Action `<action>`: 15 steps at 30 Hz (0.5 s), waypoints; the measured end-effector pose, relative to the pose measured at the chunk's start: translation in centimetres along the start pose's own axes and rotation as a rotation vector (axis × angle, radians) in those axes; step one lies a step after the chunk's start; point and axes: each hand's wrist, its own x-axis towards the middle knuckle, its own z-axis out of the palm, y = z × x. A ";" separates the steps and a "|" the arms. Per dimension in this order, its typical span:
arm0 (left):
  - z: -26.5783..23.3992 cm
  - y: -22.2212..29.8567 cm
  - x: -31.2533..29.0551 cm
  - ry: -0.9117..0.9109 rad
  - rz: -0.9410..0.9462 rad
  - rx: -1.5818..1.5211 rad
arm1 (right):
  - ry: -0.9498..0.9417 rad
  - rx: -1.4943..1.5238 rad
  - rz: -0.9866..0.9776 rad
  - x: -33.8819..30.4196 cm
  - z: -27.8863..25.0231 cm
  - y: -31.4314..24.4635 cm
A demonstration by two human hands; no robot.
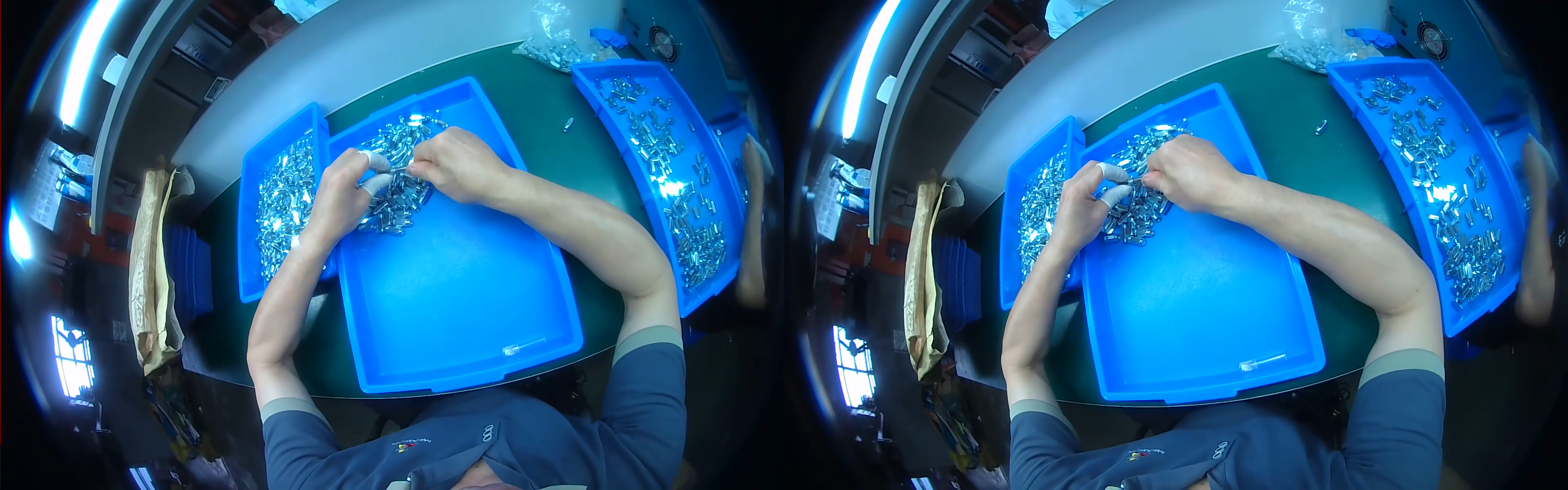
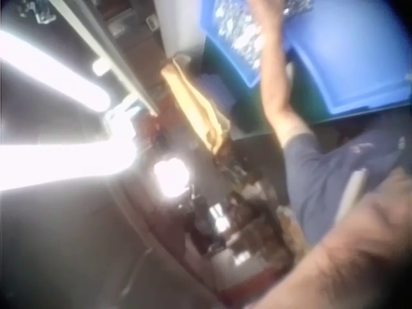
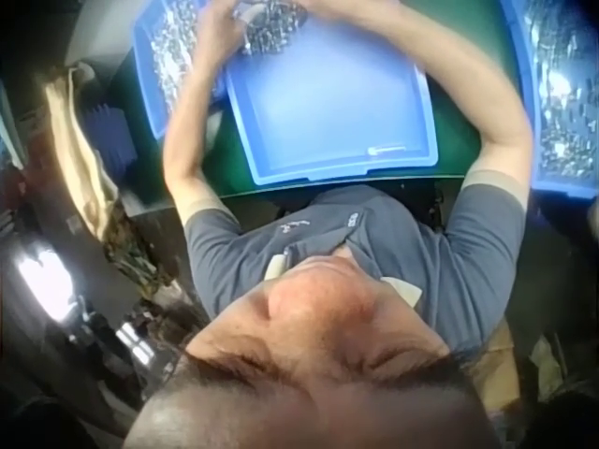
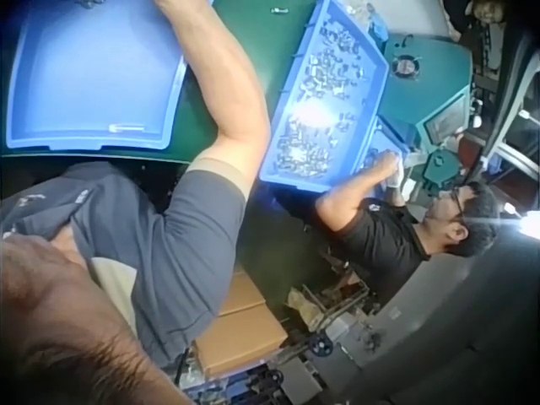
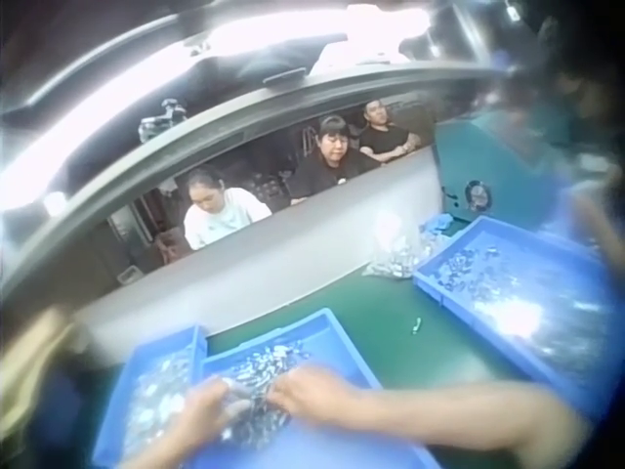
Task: The person assembles small hardware components by manually attaching metal clips to plastic bases.
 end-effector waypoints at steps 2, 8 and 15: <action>0.2 -0.2 -0.1 -0.003 0.016 -0.005 | -0.022 0.065 -0.004 0.1 0.2 0.9; -1.4 0.1 -0.6 -0.011 -0.029 0.034 | -0.065 0.246 0.014 0.2 0.1 0.8; -4.9 -2.2 -0.7 0.190 0.031 0.548 | -0.031 0.338 0.095 0.6 0.0 1.0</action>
